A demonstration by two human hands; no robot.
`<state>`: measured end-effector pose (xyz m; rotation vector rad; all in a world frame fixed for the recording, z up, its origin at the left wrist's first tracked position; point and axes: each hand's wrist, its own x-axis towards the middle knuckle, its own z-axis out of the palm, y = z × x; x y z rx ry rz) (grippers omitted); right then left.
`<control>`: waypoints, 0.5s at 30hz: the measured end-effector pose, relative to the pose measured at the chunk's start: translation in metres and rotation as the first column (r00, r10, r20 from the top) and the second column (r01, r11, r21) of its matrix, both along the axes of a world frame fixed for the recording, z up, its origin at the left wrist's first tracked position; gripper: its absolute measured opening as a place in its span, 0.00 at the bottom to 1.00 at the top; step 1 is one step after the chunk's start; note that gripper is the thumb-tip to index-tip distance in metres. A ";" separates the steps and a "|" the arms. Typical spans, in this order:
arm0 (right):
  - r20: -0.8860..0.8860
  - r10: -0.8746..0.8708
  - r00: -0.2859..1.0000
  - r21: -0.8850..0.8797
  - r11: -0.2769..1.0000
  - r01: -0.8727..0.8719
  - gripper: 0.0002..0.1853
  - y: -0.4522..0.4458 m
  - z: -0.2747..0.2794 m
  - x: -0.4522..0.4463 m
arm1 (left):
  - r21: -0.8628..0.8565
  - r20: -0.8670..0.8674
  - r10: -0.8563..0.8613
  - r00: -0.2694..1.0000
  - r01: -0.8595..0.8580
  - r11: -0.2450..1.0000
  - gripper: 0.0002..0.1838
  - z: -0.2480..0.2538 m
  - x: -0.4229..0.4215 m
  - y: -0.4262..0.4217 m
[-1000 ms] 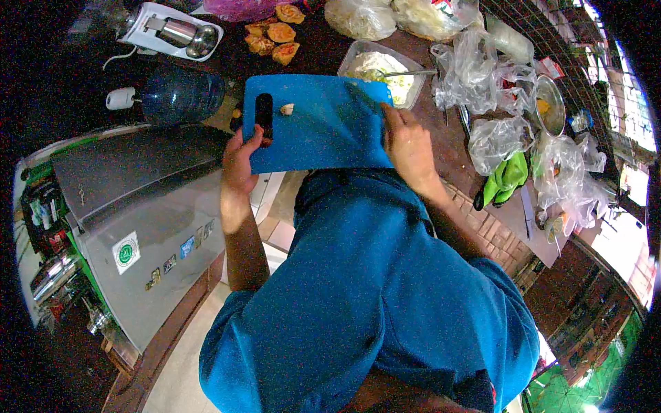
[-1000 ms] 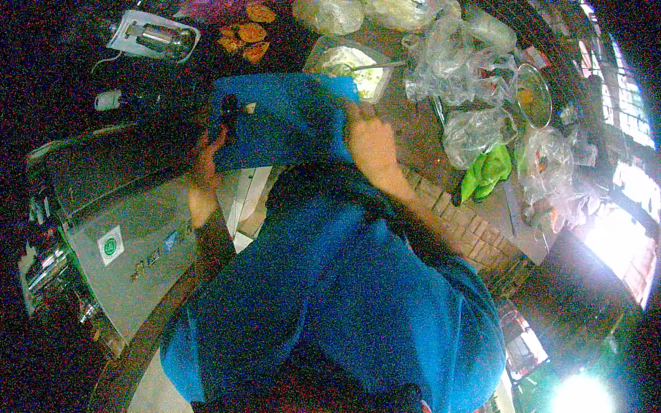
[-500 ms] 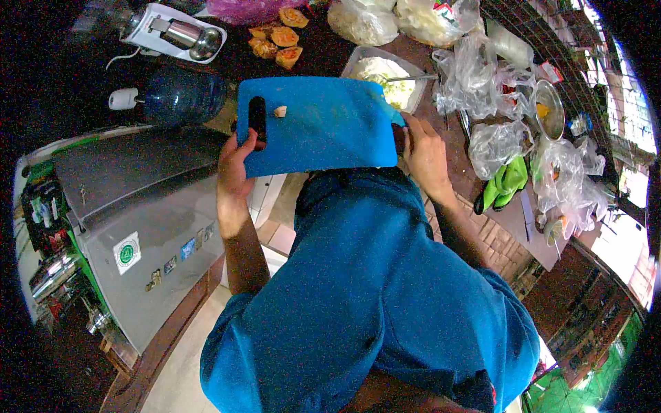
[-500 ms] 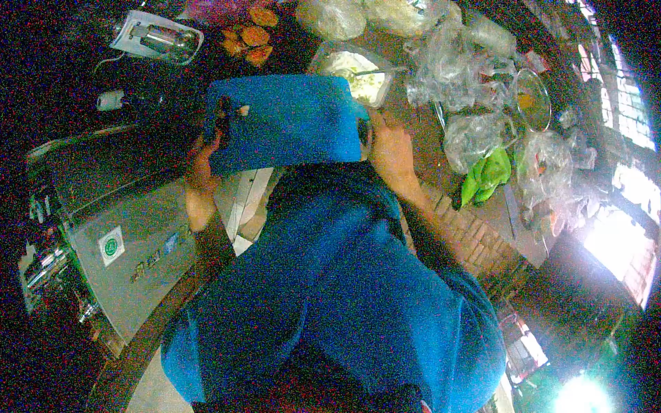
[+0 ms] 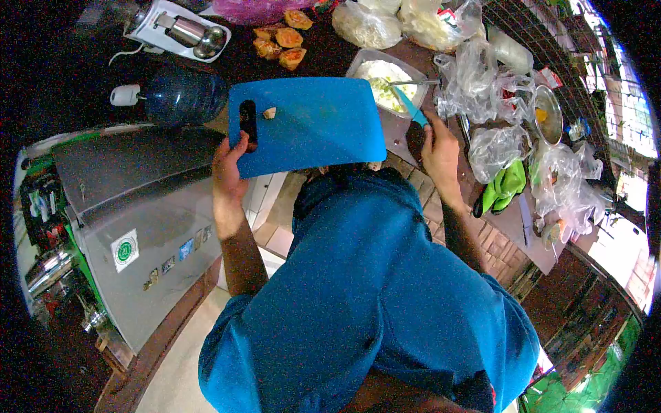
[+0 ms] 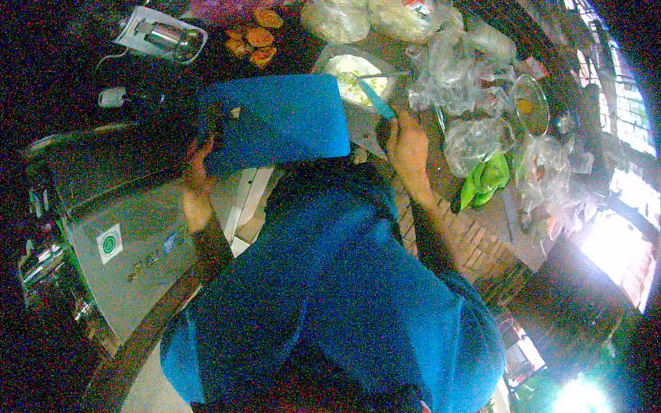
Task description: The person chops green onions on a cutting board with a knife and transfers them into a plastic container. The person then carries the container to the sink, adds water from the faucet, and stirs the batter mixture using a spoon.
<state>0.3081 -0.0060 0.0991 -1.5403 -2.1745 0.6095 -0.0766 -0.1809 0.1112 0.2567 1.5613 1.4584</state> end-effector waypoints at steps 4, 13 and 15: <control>-0.027 -0.021 0.999 0.032 0.999 0.022 0.12 -0.003 -0.017 0.013 | -0.034 0.015 0.056 0.998 -0.056 0.998 0.14 0.001 -0.001 0.000; -0.112 -0.310 0.944 -0.192 0.939 0.285 0.28 0.029 -0.032 -0.001 | 0.028 0.033 0.152 0.988 -0.153 0.988 0.16 0.015 -0.009 -0.016; -0.193 -0.316 0.929 -0.103 0.948 0.301 0.25 0.041 -0.052 -0.003 | -0.083 -0.030 0.166 0.986 -0.168 0.982 0.17 0.012 -0.025 -0.026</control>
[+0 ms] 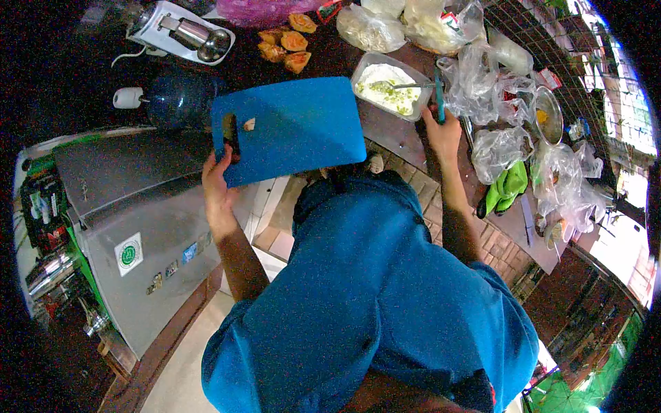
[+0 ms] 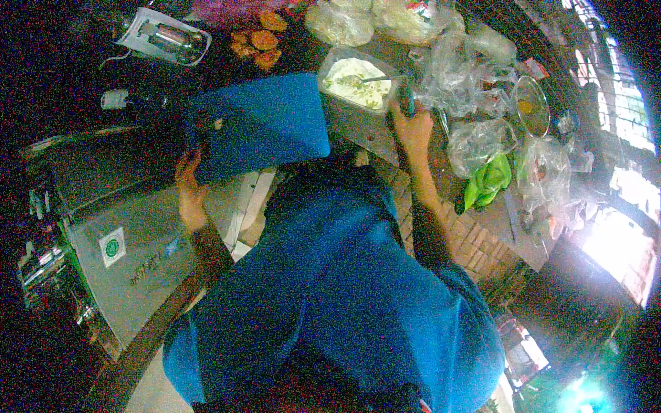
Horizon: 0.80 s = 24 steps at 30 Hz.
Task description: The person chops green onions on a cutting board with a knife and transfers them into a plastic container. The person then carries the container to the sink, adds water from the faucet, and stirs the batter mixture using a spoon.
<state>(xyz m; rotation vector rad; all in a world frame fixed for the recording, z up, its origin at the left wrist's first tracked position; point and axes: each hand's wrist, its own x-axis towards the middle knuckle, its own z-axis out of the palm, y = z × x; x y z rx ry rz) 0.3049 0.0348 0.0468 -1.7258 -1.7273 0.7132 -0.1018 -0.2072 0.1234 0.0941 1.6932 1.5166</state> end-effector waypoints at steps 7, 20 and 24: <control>0.145 0.046 0.988 0.069 0.996 -0.057 0.17 0.017 0.006 -0.015 | 0.059 0.006 -0.008 1.000 0.008 0.998 0.18 -0.063 -0.042 -0.031; 0.227 -0.063 0.972 0.141 0.989 0.031 0.16 -0.016 0.046 0.005 | 0.155 0.173 -0.372 0.912 0.347 0.925 0.12 -0.122 -0.003 0.038; 0.233 -0.050 0.971 0.165 0.986 0.012 0.15 -0.027 0.045 0.012 | 0.011 -0.191 -0.487 0.852 0.498 0.867 0.14 -0.109 0.038 0.075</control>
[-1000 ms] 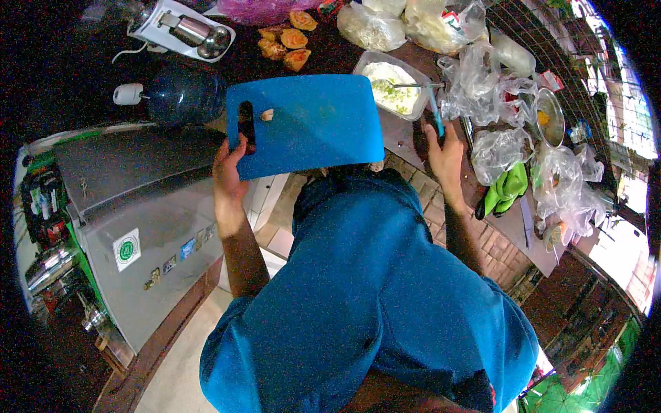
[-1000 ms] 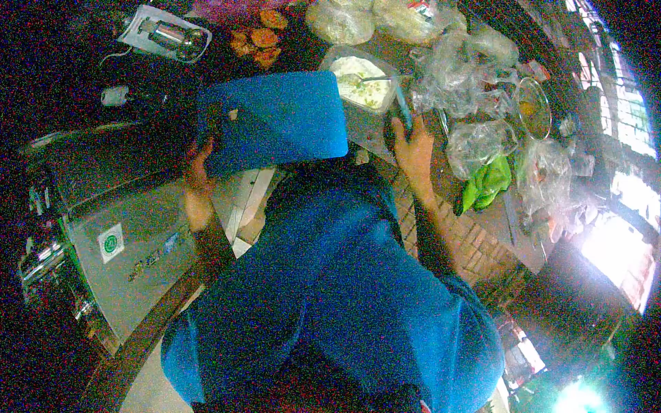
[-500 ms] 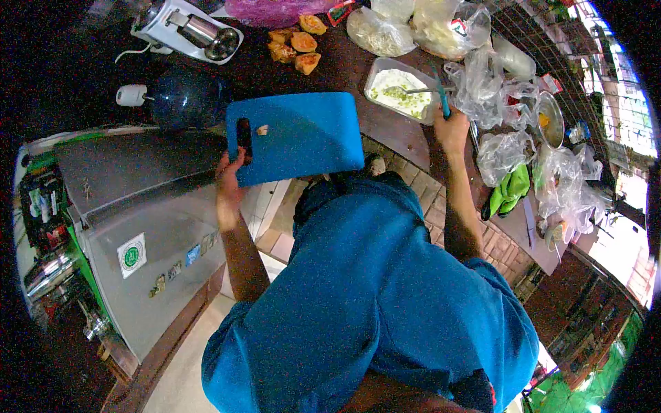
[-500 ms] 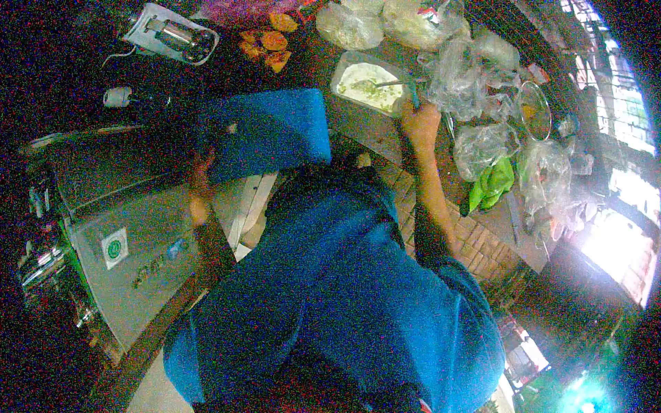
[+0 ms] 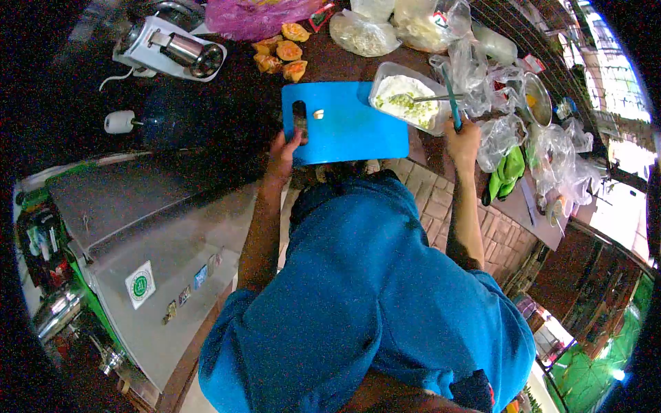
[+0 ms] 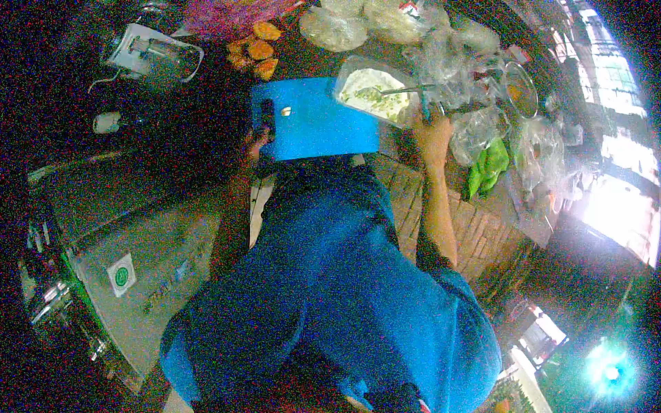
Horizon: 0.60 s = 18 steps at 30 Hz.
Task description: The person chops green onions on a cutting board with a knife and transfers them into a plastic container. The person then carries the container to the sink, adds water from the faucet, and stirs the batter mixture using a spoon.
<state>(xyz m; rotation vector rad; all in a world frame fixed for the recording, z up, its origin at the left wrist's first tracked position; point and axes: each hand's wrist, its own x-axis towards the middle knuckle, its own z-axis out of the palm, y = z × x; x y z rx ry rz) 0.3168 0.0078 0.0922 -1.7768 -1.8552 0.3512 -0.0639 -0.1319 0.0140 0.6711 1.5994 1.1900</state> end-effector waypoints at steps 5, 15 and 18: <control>-0.063 0.035 0.997 0.009 0.999 -0.034 0.14 -0.011 -0.001 -0.005 | 0.125 -0.132 -0.070 0.989 0.086 0.988 0.21 -0.043 0.017 0.034; -0.087 0.166 0.982 0.058 0.985 -0.161 0.13 -0.005 0.000 0.003 | 0.187 -0.932 0.140 0.333 0.113 0.976 0.38 0.025 0.079 0.047; -0.127 0.240 0.962 0.044 0.971 -0.236 0.12 -0.004 0.010 -0.001 | 0.317 -0.217 0.010 0.976 0.061 0.946 0.38 0.047 0.093 0.051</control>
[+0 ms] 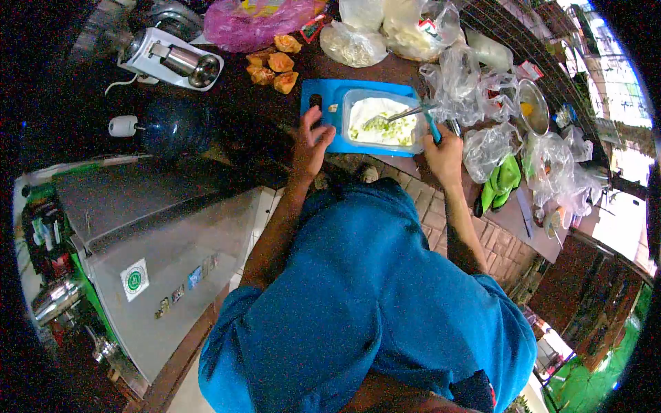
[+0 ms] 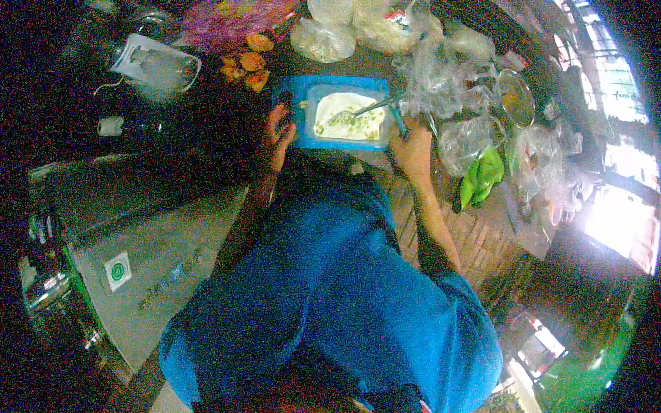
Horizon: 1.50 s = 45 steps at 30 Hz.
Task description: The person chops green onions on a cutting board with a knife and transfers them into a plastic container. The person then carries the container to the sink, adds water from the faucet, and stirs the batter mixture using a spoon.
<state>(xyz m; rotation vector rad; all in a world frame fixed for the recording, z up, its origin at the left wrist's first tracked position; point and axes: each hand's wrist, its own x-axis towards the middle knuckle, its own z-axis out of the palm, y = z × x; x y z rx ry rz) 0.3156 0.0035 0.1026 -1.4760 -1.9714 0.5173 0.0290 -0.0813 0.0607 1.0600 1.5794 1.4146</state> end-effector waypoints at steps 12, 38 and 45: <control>-0.206 0.167 0.964 -0.004 0.985 -0.171 0.12 0.016 0.022 -0.001 | 0.107 0.509 -0.191 0.839 0.158 0.982 0.29 -0.039 0.000 -0.028; 0.232 0.380 0.895 0.150 0.896 -0.419 0.15 0.063 -0.113 -0.131 | 0.024 0.651 0.266 0.711 -0.370 0.929 0.33 -0.021 -0.067 -0.122; 0.399 0.400 0.825 0.064 0.885 -0.461 0.14 0.035 -0.068 -0.182 | 0.088 0.713 0.052 0.700 -0.162 0.983 0.33 -0.004 -0.116 -0.099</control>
